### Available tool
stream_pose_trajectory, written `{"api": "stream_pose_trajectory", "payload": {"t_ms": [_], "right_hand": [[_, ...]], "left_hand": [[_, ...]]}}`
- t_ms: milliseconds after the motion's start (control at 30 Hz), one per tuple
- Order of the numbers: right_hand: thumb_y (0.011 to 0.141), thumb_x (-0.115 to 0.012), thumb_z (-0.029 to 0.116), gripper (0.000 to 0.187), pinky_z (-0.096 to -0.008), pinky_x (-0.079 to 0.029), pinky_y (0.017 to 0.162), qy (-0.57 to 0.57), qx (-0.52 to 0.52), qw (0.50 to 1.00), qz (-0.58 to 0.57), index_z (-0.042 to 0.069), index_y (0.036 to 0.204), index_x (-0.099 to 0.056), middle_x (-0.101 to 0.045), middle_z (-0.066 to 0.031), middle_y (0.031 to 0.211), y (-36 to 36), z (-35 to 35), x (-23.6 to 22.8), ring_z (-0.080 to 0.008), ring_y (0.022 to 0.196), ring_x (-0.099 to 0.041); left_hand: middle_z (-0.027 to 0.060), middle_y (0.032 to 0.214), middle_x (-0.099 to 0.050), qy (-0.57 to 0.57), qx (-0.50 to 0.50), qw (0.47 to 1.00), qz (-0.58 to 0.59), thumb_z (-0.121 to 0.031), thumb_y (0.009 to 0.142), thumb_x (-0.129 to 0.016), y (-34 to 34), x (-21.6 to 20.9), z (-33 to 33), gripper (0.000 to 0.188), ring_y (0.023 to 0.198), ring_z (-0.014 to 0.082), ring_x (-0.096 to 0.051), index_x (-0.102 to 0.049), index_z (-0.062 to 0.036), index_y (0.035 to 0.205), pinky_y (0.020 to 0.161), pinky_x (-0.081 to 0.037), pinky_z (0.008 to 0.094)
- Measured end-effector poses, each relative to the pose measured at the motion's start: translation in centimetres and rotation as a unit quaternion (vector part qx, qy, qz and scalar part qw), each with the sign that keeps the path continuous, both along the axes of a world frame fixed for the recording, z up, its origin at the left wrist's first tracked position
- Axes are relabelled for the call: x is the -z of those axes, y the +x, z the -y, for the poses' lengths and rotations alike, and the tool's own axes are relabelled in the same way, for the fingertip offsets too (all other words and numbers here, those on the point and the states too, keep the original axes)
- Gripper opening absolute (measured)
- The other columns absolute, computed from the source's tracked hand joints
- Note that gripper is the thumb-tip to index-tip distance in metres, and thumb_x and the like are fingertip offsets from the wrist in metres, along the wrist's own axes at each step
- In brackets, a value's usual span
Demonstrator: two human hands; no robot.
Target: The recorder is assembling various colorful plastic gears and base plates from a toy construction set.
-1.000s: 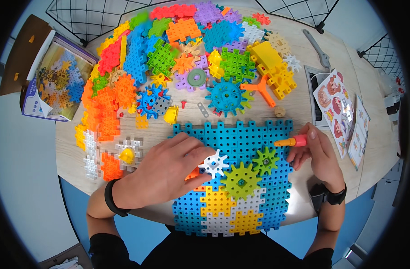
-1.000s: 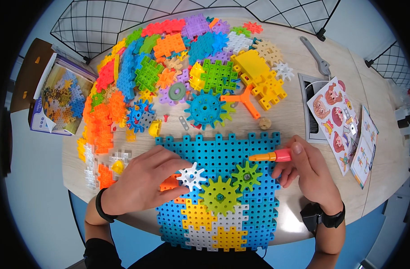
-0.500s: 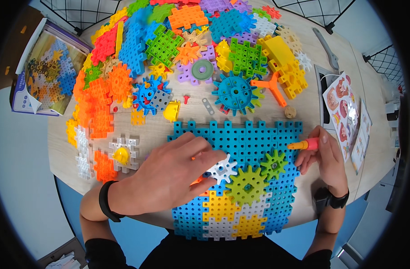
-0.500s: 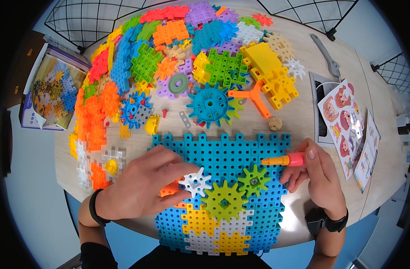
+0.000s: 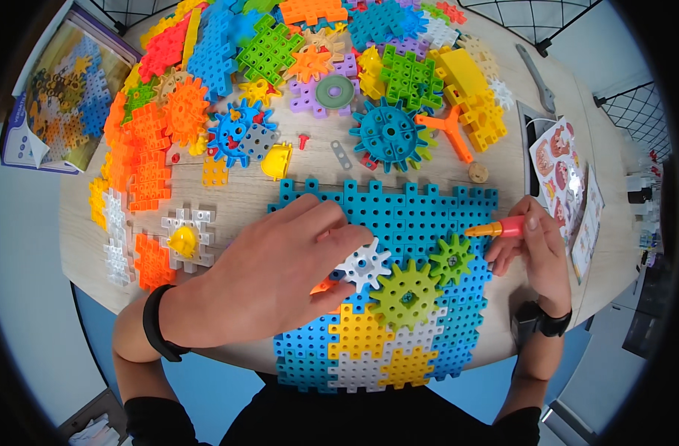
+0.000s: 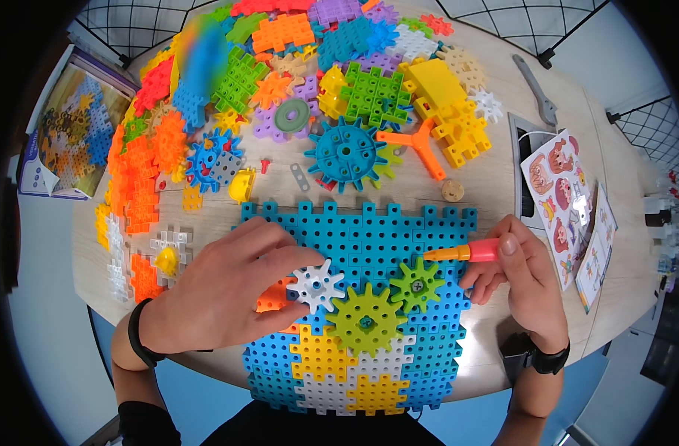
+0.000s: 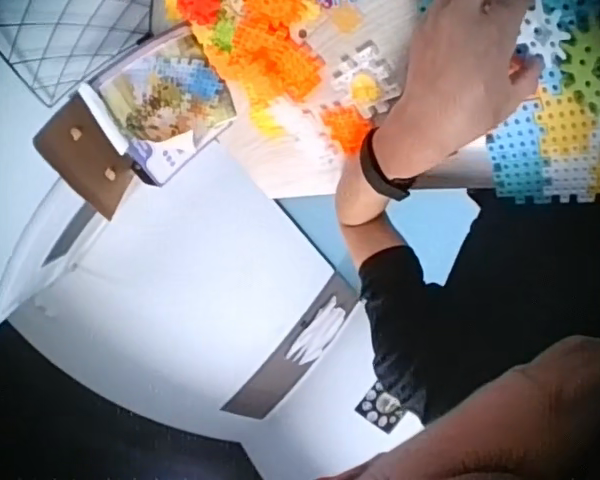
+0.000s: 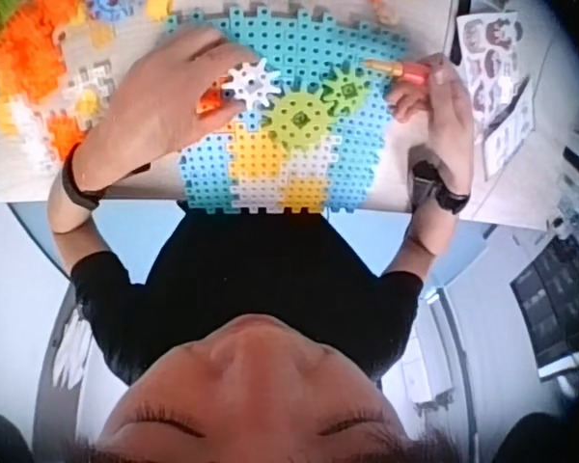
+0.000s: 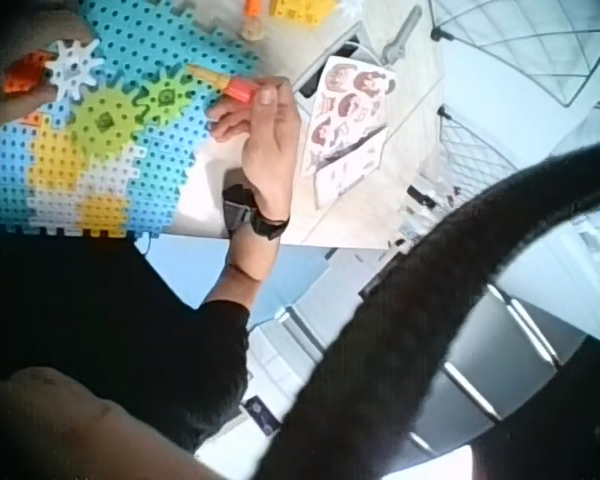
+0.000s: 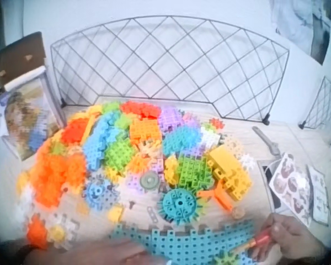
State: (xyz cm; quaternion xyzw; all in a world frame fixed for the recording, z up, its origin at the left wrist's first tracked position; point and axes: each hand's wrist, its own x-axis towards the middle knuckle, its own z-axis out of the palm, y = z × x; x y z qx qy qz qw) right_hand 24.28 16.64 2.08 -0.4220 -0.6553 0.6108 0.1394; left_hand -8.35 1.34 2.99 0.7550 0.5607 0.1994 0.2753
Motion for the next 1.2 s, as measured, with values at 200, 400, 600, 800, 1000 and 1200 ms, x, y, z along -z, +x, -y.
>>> {"api": "stream_pose_trajectory", "payload": {"t_ms": [200,400,600,800,1000,1200], "right_hand": [[0.112,-0.037,0.047,0.047,-0.0225,-0.055,0.054,-0.028,-0.005,0.999,-0.016,0.004,0.103,-0.051,-0.072,-0.0134,0.079,0.0,-0.3,0.0,-0.0141,0.060,-0.069],[0.113,-0.035,0.044,0.045,-0.0228,-0.056,0.056,-0.044,-0.008,0.999,-0.014,0.003,0.104,-0.052,-0.072,-0.0130,0.080,0.0,-0.1,-0.3,-0.0143,0.061,-0.069],[0.114,-0.035,0.043,0.043,-0.0225,-0.054,0.055,-0.069,-0.008,0.997,-0.013,0.005,0.104,-0.052,-0.072,-0.0116,0.079,0.5,-0.2,-0.2,-0.0128,0.059,-0.067],[0.114,-0.036,0.042,0.041,-0.0228,-0.053,0.052,-0.093,-0.005,0.996,-0.012,0.006,0.105,-0.053,-0.071,-0.0099,0.080,-0.1,-0.4,-0.4,-0.0128,0.058,-0.066],[0.112,-0.040,0.046,0.043,-0.0241,-0.053,0.050,-0.084,-0.023,0.995,-0.037,0.006,0.107,-0.054,-0.071,-0.0081,0.080,0.1,-0.7,0.0,-0.0125,0.059,-0.066],[0.111,-0.041,0.049,0.046,-0.0254,-0.054,0.049,-0.085,-0.037,0.994,-0.054,0.006,0.110,-0.055,-0.070,-0.0074,0.079,0.3,-0.9,0.6,-0.0121,0.058,-0.065]], "left_hand": [[0.0101,0.102,-0.056,-0.014,0.008,1.000,-0.011,-0.023,0.080,-0.083,-0.1,-0.4,0.0,0.052,0.097,0.0318,-0.058,-0.063,-0.0095,0.125,0.082,-0.052,0.0405],[0.0112,0.104,-0.057,-0.033,0.017,0.999,-0.015,-0.026,0.080,-0.084,-0.2,-0.9,0.0,0.059,0.098,0.0327,-0.057,-0.059,-0.0096,0.131,0.083,-0.051,0.0414],[0.0136,0.112,-0.065,-0.022,-0.030,0.999,0.009,-0.027,0.081,-0.086,-0.7,-2.7,0.6,0.060,0.100,0.0340,-0.063,-0.061,-0.0076,0.132,0.084,-0.054,0.0400],[0.0150,0.099,-0.072,0.043,-0.130,0.990,-0.012,-0.014,0.087,-0.079,-2.9,-3.9,-1.1,0.027,0.092,0.0336,-0.069,-0.071,-0.0026,0.110,0.080,-0.056,0.0402],[0.0164,0.096,-0.073,0.102,-0.124,0.978,-0.134,-0.006,0.090,-0.072,-4.9,-3.3,-4.0,0.017,0.086,0.0337,-0.071,-0.073,-0.0011,0.105,0.074,-0.056,0.0403],[0.0147,0.087,-0.074,0.095,-0.260,0.947,-0.165,-0.006,0.088,-0.074,-6.3,-4.8,-4.9,0.012,0.075,0.0284,-0.069,-0.077,-0.0018,0.099,0.070,-0.055,0.0365]]}}
